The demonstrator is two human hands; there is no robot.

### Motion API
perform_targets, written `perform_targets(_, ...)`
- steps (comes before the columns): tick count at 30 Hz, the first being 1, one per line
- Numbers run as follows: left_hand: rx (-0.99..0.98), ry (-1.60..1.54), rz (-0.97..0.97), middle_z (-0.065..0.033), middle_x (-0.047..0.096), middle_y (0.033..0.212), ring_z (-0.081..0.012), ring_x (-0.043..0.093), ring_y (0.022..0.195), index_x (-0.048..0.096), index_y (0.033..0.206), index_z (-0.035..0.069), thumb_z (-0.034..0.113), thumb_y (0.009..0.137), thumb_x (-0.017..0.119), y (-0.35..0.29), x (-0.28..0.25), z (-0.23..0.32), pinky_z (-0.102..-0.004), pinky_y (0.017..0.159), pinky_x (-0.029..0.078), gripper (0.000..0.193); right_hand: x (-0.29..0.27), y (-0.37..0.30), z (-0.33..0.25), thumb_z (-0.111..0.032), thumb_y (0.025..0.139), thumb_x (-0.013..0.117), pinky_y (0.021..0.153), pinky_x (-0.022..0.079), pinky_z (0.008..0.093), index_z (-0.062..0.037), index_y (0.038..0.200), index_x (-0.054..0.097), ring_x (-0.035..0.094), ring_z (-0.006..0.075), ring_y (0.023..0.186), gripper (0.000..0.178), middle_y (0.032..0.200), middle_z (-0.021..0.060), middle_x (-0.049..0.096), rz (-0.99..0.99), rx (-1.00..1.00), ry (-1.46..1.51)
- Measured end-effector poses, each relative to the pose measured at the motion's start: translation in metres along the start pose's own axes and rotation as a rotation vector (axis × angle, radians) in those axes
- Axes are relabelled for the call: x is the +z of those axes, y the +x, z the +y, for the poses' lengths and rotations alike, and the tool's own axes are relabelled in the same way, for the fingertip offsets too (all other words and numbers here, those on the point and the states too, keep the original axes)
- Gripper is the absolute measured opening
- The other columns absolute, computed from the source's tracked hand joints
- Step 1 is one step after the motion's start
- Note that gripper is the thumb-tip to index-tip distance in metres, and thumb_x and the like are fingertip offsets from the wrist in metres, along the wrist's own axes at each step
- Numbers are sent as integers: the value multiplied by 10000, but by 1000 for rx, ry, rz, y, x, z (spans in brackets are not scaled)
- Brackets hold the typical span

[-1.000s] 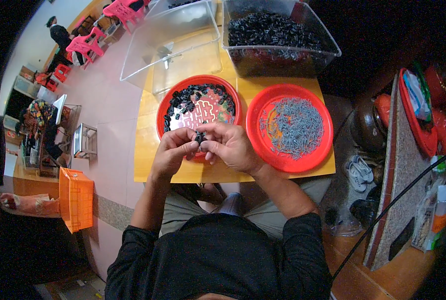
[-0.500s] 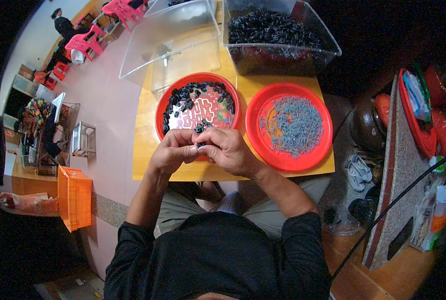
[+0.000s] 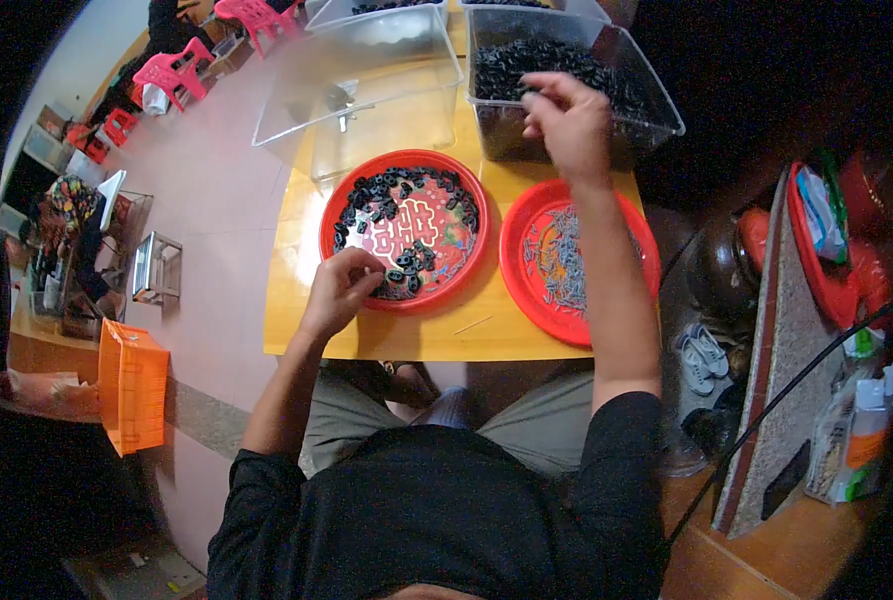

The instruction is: The person picks up plastic buckle components from a tray and connects the pieces together by hand.

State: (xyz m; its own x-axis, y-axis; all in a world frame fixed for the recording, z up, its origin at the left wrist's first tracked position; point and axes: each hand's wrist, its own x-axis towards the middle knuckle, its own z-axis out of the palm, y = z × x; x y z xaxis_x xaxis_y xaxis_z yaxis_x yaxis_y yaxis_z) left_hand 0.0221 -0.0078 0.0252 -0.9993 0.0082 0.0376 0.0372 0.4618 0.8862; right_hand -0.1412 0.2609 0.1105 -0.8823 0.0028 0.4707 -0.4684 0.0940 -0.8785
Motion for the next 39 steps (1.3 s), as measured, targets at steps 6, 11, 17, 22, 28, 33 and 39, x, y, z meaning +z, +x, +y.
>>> perform_targets(6,300,432,105,-153,560,788,-319,576,710,577,807,8,45,722,628,18,16,1,-373,641,465,105,-11,42,19,-43,763,609,550,490,247,27,1104,564,595,121,613,351,795,87,624,86,-95,-312)
perform_targets(11,290,607,81,-164,544,816,-351,557,787,574,789,13,53,686,624,29,24,-2,-418,697,453,121,7,-32,-4,-22,778,585,614,473,248,27,961,607,572,105,687,190,803,66,616,-101,-139,-259)
perform_targets(17,226,625,87,-167,547,809,-347,558,793,575,766,11,81,680,621,28,13,-9,-418,703,452,120,33,-113,5,-23,744,596,634,472,315,-4,857,613,599,224,696,116,765,99,596,-513,-216,-387)
perform_targets(22,196,580,121,-174,548,799,-343,553,794,577,737,3,80,700,608,25,8,-7,-420,707,450,91,52,-116,14,-83,721,527,686,481,425,-38,765,614,596,335,779,108,803,171,600,-743,-217,-645)
perform_targets(28,176,410,100,-170,550,763,-339,553,783,570,728,7,89,697,624,21,10,-3,-421,696,445,102,72,-99,21,-74,668,565,618,492,445,-47,717,637,629,328,738,91,749,175,626,-1065,-279,-994)
perform_targets(33,203,406,89,-157,540,766,-334,552,753,552,734,4,99,697,643,21,9,-13,-414,670,443,136,82,-96,20,-66,644,581,618,498,431,-48,720,640,627,332,735,98,756,172,630,-1135,-235,-1089)
perform_targets(39,316,524,262,-160,530,824,-341,548,781,544,785,10,112,705,645,24,14,-11,-423,668,445,165,84,-97,27,-108,640,574,661,479,446,-29,702,610,611,341,753,107,745,192,608,-928,-149,-848)
